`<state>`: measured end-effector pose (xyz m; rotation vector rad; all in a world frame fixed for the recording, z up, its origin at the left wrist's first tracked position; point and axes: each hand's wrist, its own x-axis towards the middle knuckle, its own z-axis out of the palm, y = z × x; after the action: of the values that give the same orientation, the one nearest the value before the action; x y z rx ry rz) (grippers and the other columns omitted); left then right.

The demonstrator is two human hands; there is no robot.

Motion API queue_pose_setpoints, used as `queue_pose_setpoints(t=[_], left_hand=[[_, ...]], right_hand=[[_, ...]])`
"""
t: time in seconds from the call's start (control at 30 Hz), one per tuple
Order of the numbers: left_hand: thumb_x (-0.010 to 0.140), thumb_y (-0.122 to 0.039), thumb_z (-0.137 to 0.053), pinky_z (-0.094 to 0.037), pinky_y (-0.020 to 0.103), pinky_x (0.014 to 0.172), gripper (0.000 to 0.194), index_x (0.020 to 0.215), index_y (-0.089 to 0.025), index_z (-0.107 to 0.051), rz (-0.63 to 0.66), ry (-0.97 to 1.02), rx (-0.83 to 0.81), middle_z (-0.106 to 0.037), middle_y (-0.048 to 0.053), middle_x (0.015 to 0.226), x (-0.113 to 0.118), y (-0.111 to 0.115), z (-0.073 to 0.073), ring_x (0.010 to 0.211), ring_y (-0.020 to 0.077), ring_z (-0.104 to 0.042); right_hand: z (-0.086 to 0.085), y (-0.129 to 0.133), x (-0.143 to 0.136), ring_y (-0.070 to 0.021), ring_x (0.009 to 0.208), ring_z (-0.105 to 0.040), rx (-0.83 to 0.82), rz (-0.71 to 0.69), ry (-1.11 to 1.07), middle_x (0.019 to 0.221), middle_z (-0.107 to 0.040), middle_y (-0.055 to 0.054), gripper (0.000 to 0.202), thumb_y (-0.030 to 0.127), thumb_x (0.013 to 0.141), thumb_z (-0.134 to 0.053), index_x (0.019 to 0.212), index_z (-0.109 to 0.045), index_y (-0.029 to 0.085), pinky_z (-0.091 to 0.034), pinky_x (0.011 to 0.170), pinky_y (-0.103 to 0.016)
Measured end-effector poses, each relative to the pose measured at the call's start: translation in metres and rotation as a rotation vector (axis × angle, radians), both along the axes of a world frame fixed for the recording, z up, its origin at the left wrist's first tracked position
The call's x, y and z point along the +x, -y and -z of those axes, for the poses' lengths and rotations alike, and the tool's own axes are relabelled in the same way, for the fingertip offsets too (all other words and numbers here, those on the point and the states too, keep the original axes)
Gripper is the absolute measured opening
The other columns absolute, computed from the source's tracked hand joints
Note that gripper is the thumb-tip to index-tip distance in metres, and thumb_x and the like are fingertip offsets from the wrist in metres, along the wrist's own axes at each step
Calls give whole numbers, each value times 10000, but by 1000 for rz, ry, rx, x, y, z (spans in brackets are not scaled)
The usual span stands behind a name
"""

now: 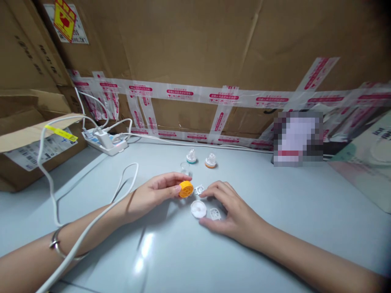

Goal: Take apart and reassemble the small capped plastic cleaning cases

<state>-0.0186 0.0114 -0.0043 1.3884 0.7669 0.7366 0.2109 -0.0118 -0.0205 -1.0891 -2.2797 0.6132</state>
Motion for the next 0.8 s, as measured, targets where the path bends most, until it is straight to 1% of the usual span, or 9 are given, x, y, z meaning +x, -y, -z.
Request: queue_pose_setpoints(t=[0.1, 0.23, 0.37, 0.5, 0.6, 0.7, 0.73, 0.8], left_hand=[[860, -277, -548, -464, 329, 846, 313, 1159, -186, -555, 11, 3, -17, -626, 83, 1101, 1, 3, -1, 928, 171, -614], [855, -248, -554, -443, 317, 871, 312, 1164, -202, -552, 35, -8, -19, -614, 66, 1119, 3, 6, 0, 962, 160, -595], [851, -232, -556, -446, 294, 833, 283, 1132, -206, -578, 58, -36, 4, -633, 47, 1053, 6, 7, -1, 928, 151, -588], [819, -243, -605, -445, 259, 781, 239, 1049, -178, -617, 53, -53, -25, -643, 31, 950, 10, 7, -3, 846, 134, -580], [802, -263, -631, -445, 209, 714, 222, 999, -159, -633, 29, -71, -57, -638, 16, 878, 11, 7, -3, 755, 100, -566], [819, -312, -615, -446, 184, 596, 284, 1063, -168, -607, 18, -87, -103, -630, 1, 783, 11, 7, -2, 621, 78, -565], [819, -332, -612, -449, 185, 575, 301, 1074, -171, -599, 12, -78, -121, -630, -2, 763, 10, 6, -2, 590, 76, -570], [807, -354, -623, -469, 195, 581, 308, 1052, -169, -608, -2, -47, -155, -639, -1, 761, 10, 6, 0, 575, 79, -589]], right_hand=[[-1, 0, 0, -220, 947, -493, -43, 8, 13, 979, -536, -55, 328, 240, 708, -701, 1004, -563, 212, -437, 819, -366], [-1, 0, 0, -213, 944, -492, -61, 6, 8, 963, -529, -44, 285, 251, 714, -698, 972, -581, 222, -432, 828, -365], [1, -1, 0, -204, 931, -498, -57, -5, -1, 947, -526, -39, 254, 228, 708, -698, 943, -602, 218, -432, 829, -355], [2, 0, 0, -198, 929, -505, -50, -7, -22, 938, -529, -42, 270, 201, 697, -698, 954, -614, 206, -432, 834, -342], [2, -1, -1, -196, 935, -510, -52, -14, -27, 933, -531, -45, 273, 203, 704, -691, 968, -624, 206, -433, 835, -333], [2, -3, -1, -192, 935, -516, -60, -20, -29, 931, -536, -43, 259, 216, 711, -689, 963, -630, 207, -435, 836, -328], [2, -3, 0, -191, 932, -518, -63, -21, -32, 931, -538, -43, 258, 222, 712, -690, 962, -629, 206, -436, 835, -327], [2, -3, 0, -190, 927, -523, -66, -23, -39, 930, -540, -43, 256, 231, 712, -692, 959, -630, 204, -437, 835, -326]])
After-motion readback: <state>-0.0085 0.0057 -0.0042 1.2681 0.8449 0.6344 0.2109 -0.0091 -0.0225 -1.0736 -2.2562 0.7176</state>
